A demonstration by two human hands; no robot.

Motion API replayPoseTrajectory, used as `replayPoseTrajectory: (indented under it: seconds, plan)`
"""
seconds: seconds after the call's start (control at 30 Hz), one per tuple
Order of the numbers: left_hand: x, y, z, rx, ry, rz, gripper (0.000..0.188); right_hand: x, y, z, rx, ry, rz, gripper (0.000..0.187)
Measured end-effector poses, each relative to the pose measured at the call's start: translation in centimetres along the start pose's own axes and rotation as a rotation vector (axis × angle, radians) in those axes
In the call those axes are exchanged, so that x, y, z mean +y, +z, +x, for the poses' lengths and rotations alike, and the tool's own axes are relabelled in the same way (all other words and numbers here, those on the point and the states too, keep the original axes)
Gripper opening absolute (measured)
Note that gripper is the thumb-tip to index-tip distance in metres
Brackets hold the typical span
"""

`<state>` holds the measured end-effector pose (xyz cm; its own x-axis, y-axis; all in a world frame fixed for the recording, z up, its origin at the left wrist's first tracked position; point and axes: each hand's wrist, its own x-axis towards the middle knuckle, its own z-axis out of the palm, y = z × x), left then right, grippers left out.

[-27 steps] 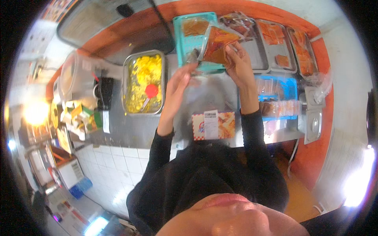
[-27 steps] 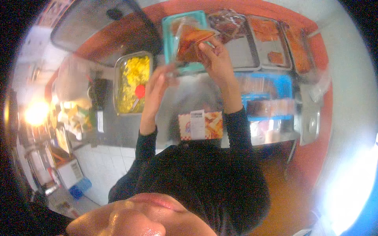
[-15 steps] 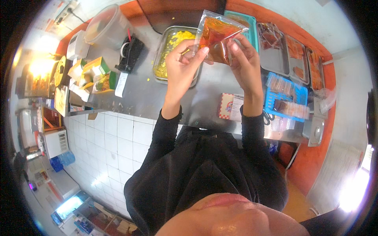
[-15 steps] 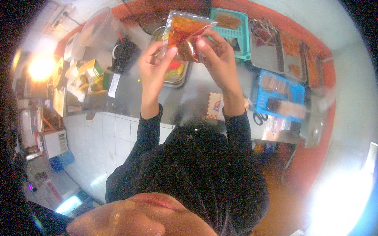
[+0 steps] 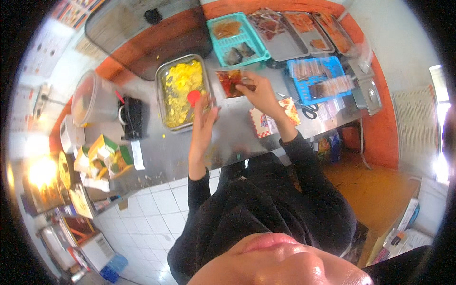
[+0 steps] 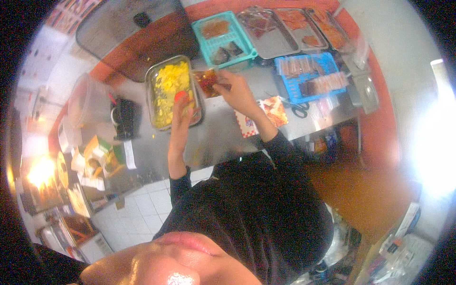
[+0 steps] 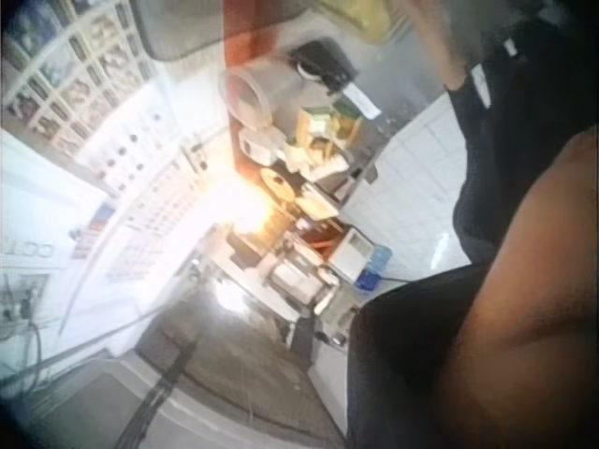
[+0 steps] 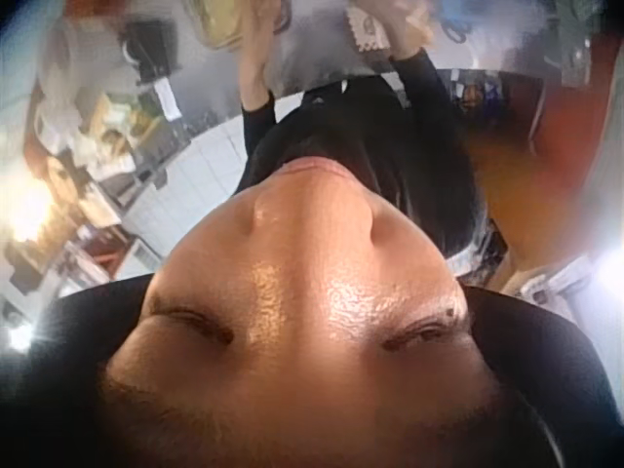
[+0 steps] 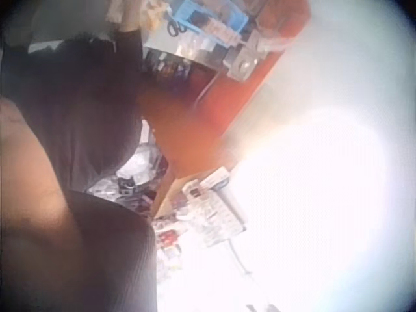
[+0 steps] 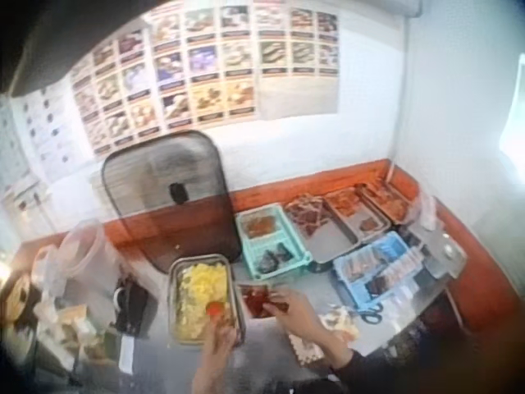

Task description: The person assembles small rectangular cardboard boxes by folding flaps and inserting tabs. They handle multiple boxes one at a time, occasionally writing on them with a pen and stacking the finished units on a counter.

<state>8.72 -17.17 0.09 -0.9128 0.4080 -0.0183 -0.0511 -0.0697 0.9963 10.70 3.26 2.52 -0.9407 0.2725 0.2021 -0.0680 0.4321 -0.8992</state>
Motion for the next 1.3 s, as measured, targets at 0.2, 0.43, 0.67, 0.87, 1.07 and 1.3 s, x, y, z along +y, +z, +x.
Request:
replayPoseTrajectory:
  seconds: [0.2,0.43,0.67,0.87,1.07,1.3]
  plan:
    - [-3.3,0.2,-2.2,-0.216,-0.276,0.01,0.038,9.9,-10.6,5.6,0.592,-0.076,-0.339,0.029]
    - [-4.5,3.3,1.8,-0.073,-0.407,0.015,0.035,17.9,-13.1,13.3,-0.003,0.03,-0.418,0.019]
    - [-4.9,6.5,7.2,-0.068,-0.418,0.087,0.033,29.3,-15.2,28.2,0.096,-0.194,-0.573,0.024]
    - [-5.6,8.2,6.9,-0.09,-0.475,0.11,0.033,29.4,-12.0,29.2,-0.017,0.138,-1.02,0.026]
    - [-4.6,7.6,6.6,-0.175,-0.273,0.173,0.033,18.5,-14.8,25.5,0.152,-0.099,0.135,0.018]
    - [5.4,4.2,7.4,0.0,0.212,0.087,0.032,-0.9,-8.4,17.8,-0.464,-0.155,0.53,0.026]
